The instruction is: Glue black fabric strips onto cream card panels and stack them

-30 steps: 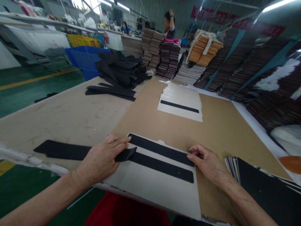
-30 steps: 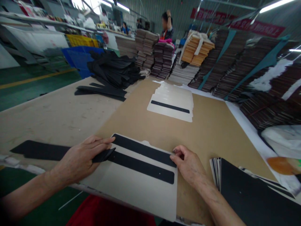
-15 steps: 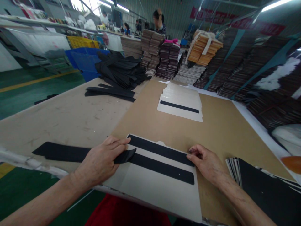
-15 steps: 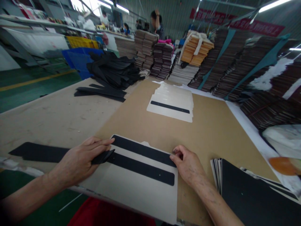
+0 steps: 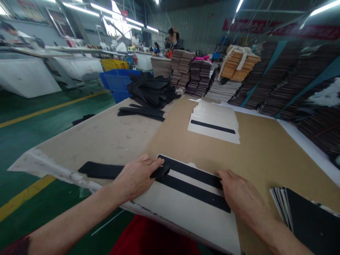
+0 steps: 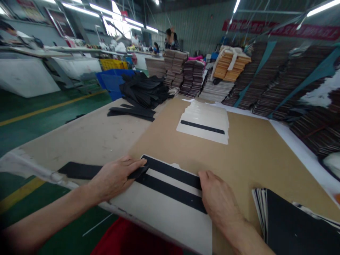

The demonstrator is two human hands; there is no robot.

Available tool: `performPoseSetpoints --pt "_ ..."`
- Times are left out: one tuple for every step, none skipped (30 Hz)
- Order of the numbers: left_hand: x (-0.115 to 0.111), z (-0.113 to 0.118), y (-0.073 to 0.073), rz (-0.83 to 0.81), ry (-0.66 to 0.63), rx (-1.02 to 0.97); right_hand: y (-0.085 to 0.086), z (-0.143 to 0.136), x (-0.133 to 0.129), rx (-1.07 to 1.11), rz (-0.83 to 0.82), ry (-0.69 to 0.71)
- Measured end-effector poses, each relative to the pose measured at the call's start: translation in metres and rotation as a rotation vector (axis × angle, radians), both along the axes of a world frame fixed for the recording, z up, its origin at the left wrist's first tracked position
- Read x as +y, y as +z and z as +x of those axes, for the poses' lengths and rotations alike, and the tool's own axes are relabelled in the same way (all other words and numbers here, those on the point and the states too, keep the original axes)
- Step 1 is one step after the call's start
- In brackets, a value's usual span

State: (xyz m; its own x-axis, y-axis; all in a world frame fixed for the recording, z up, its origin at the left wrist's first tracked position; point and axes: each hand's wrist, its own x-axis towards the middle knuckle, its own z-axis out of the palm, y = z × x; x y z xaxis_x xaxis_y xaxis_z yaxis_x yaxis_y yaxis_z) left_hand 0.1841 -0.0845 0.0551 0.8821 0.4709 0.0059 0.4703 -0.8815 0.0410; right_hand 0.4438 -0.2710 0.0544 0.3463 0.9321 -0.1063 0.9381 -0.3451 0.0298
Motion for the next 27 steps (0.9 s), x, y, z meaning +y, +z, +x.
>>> performPoseSetpoints --pt "-0.003 0.007 0.007 0.034 -0.021 0.056 0.002 -0.008 0.002 -0.083 -0.040 0.046" --pt "-0.007 0.014 0.012 0.077 -0.052 0.111 0.004 -0.016 0.004 -0.147 -0.077 0.094" --pt "-0.011 0.021 0.017 0.122 -0.089 0.164 0.004 -0.024 0.007 -0.192 -0.112 0.135" --pt "-0.015 0.027 0.020 0.163 -0.122 0.209 0.004 -0.030 0.010 -0.226 -0.145 0.168" --pt "-0.018 0.033 0.021 0.194 -0.143 0.247 0.003 -0.036 0.013 -0.253 -0.174 0.189" --pt "-0.022 0.038 0.021 0.215 -0.150 0.272 0.003 -0.040 0.016 -0.273 -0.197 0.200" --pt "-0.024 0.041 0.021 0.227 -0.146 0.282 0.002 -0.043 0.017 -0.286 -0.209 0.199" --pt "-0.026 0.042 0.019 0.230 -0.136 0.284 0.001 -0.045 0.018 -0.290 -0.207 0.193" --pt "-0.026 0.043 0.018 0.230 -0.120 0.279 0.001 -0.047 0.017 -0.283 -0.199 0.178" --pt "-0.027 0.042 0.016 0.229 -0.103 0.270 0.001 -0.047 0.015 -0.264 -0.186 0.160" --pt "-0.026 0.039 0.014 0.229 -0.088 0.259 0.002 -0.047 0.012 -0.239 -0.169 0.139" --pt "-0.025 0.036 0.012 0.229 -0.075 0.248 0.002 -0.046 0.007 -0.212 -0.148 0.118" --pt "-0.023 0.032 0.009 0.228 -0.065 0.236 0.002 -0.043 0.002 -0.188 -0.124 0.098" --pt "-0.021 0.028 0.007 0.226 -0.061 0.219 0.002 -0.040 -0.005 -0.167 -0.099 0.080" --pt "-0.019 0.023 0.004 0.223 -0.062 0.196 0.000 -0.035 -0.012 -0.153 -0.074 0.067" --pt "-0.017 0.017 0.001 0.217 -0.068 0.168 -0.002 -0.028 -0.021 -0.142 -0.050 0.059" --pt "-0.015 0.012 -0.002 0.207 -0.076 0.137 -0.005 -0.020 -0.029 -0.130 -0.026 0.049" --pt "-0.014 0.006 -0.005 0.195 -0.081 0.104 -0.010 -0.010 -0.038 -0.113 0.000 0.040" --pt "-0.013 0.001 -0.008 0.179 -0.083 0.071 -0.015 -0.001 -0.047 -0.090 0.032 0.032" --pt "-0.012 -0.005 -0.011 0.162 -0.081 0.040 -0.020 0.008 -0.056 -0.065 0.070 0.024" --pt "-0.011 -0.009 -0.013 0.144 -0.071 0.013 -0.026 0.015 -0.063 -0.042 0.114 0.012" --pt "-0.011 -0.013 -0.016 0.126 -0.057 -0.011 -0.032 0.020 -0.069 -0.018 0.160 -0.005" --pt "-0.011 -0.015 -0.018 0.111 -0.039 -0.032 -0.037 0.022 -0.074 0.012 0.206 -0.016" --pt "-0.011 -0.017 -0.020 0.099 -0.023 -0.051 -0.042 0.020 -0.076 0.053 0.253 -0.019" --pt "-0.010 -0.018 -0.022 0.090 -0.009 -0.067 -0.046 0.016 -0.077 0.106 0.301 -0.022" --pt "-0.010 -0.019 -0.024 0.083 0.002 -0.082 -0.049 0.009 -0.075 0.168 0.352 -0.029" --pt "-0.009 -0.019 -0.025 0.079 0.009 -0.095 -0.051 0.002 -0.072 0.230 0.410 -0.049"
